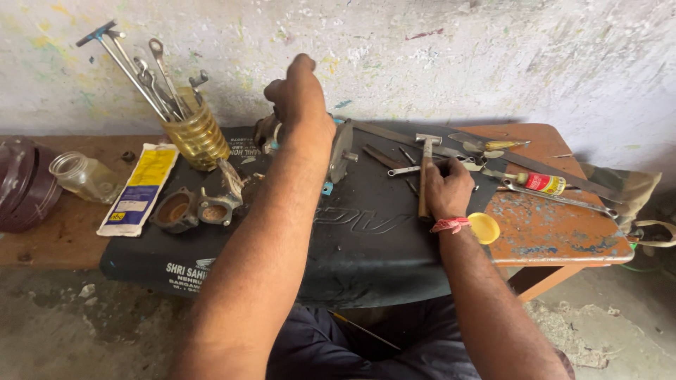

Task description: The person uses a hammer to tap a circular metal component onto a blue engine block. They then use a wrench to tighten a bolt on the component. Finally, they use pliers to remove a small metal clip from the engine block.

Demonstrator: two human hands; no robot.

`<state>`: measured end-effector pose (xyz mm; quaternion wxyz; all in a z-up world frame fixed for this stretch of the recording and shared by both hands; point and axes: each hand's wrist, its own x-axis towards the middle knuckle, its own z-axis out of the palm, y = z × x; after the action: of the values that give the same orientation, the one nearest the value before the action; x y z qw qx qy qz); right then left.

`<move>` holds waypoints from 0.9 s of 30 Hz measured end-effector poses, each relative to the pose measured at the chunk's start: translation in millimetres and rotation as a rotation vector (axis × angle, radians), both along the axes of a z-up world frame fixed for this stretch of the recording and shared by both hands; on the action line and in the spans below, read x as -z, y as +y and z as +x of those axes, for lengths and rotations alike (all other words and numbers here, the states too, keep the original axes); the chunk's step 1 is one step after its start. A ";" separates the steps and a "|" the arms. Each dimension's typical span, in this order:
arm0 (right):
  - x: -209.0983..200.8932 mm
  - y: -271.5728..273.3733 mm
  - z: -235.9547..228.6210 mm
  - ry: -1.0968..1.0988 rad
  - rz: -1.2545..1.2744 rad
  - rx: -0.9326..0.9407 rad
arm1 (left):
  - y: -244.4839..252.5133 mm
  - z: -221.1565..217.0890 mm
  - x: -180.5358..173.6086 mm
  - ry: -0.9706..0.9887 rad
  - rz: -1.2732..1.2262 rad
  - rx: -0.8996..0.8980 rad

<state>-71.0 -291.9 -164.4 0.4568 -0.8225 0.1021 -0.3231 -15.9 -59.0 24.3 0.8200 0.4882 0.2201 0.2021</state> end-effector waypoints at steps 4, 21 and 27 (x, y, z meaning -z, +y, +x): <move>-3.8 0.9 -2.6 0.018 0.004 -0.007 | -3.8 -7.4 -20.0 0.086 -0.025 -0.019; 5.6 -2.8 8.4 -0.013 -0.071 0.018 | 40.5 3.4 -8.5 0.275 0.357 0.397; 6.3 -1.8 11.4 0.014 -0.075 -0.001 | 60.5 0.3 10.7 0.190 0.978 0.470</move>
<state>-59.6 -293.7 -170.8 0.4253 -0.8412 0.0925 -0.3208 -15.6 1.5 13.6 0.4970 0.8645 0.0585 0.0475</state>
